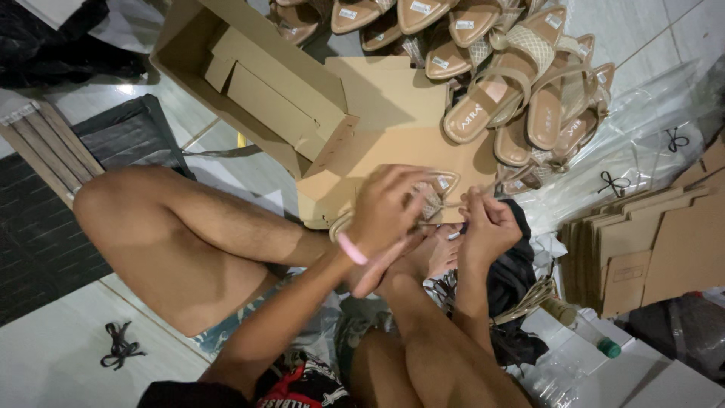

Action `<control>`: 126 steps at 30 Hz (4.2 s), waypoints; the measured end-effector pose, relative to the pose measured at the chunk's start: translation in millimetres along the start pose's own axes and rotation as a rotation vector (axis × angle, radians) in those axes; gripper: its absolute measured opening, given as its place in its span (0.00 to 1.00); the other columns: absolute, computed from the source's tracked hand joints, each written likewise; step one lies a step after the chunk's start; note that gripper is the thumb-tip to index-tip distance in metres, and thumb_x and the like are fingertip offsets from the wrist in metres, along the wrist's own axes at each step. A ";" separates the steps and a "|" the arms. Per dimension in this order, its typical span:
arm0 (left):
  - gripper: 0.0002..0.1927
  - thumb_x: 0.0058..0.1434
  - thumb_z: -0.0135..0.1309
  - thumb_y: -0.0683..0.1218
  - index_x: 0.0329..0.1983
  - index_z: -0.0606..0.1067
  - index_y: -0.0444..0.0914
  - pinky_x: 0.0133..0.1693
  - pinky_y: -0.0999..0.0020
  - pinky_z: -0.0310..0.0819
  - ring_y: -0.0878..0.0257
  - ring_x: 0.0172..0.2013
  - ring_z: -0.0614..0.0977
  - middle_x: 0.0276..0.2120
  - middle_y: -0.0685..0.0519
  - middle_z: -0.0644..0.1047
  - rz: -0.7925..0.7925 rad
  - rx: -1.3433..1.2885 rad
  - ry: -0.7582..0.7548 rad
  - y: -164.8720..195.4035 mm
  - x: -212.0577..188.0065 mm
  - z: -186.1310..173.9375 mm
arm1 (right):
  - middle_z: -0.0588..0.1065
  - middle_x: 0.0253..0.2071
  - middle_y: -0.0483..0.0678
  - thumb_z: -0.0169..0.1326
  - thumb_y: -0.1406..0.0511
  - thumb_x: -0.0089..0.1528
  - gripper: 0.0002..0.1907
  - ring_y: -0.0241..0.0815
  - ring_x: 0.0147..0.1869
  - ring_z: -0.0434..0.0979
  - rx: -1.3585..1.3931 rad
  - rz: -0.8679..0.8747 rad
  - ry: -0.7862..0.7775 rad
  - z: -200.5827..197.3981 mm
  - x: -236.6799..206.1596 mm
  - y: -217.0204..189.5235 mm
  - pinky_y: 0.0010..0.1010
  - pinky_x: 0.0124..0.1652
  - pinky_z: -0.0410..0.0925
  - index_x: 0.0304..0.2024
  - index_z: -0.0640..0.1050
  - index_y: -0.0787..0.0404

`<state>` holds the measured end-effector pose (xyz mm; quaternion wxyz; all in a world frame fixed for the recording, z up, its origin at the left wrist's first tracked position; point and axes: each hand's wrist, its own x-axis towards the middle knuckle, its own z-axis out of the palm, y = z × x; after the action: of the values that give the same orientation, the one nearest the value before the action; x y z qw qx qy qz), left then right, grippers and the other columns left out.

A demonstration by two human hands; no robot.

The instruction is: The person sits on the floor and ties the straps of beige sandals. They handle the straps with both hands, adjusting and securing them on the footwear while surrounded by boxes and other sandals.

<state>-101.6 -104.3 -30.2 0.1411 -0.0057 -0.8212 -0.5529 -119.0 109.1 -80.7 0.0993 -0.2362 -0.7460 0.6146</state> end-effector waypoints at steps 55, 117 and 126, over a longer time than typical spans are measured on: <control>0.15 0.56 0.63 0.43 0.47 0.83 0.40 0.35 0.69 0.75 0.63 0.28 0.77 0.41 0.51 0.81 -0.406 -0.273 -0.290 -63.2 -4.1 -6.0 | 0.78 0.40 0.56 0.58 0.72 0.63 0.10 0.54 0.43 0.80 -0.844 -0.719 -0.874 32.2 1.7 -112.1 0.39 0.42 0.73 0.46 0.84 0.61; 0.06 0.58 0.59 0.36 0.37 0.76 0.34 0.42 0.58 0.74 0.48 0.39 0.81 0.38 0.45 0.79 -0.252 -0.196 -0.281 -64.6 0.5 10.3 | 0.81 0.43 0.51 0.64 0.67 0.62 0.13 0.39 0.43 0.81 -0.637 -0.353 -0.803 27.7 -0.9 -64.4 0.27 0.42 0.74 0.49 0.83 0.62; 0.15 0.51 0.50 0.31 0.43 0.70 0.32 0.42 0.52 0.73 0.39 0.43 0.79 0.39 0.40 0.75 -0.176 -0.162 -0.325 -62.0 -2.0 -33.4 | 0.78 0.55 0.46 0.47 0.64 0.74 0.17 0.32 0.54 0.76 -0.330 -0.012 -0.693 -11.4 17.1 -16.1 0.23 0.54 0.69 0.60 0.77 0.67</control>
<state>-102.4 -158.5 -75.3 -0.0432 -0.0342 -0.7834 -0.6191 -132.6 125.0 -65.1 -0.1948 -0.0230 -0.8256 0.5290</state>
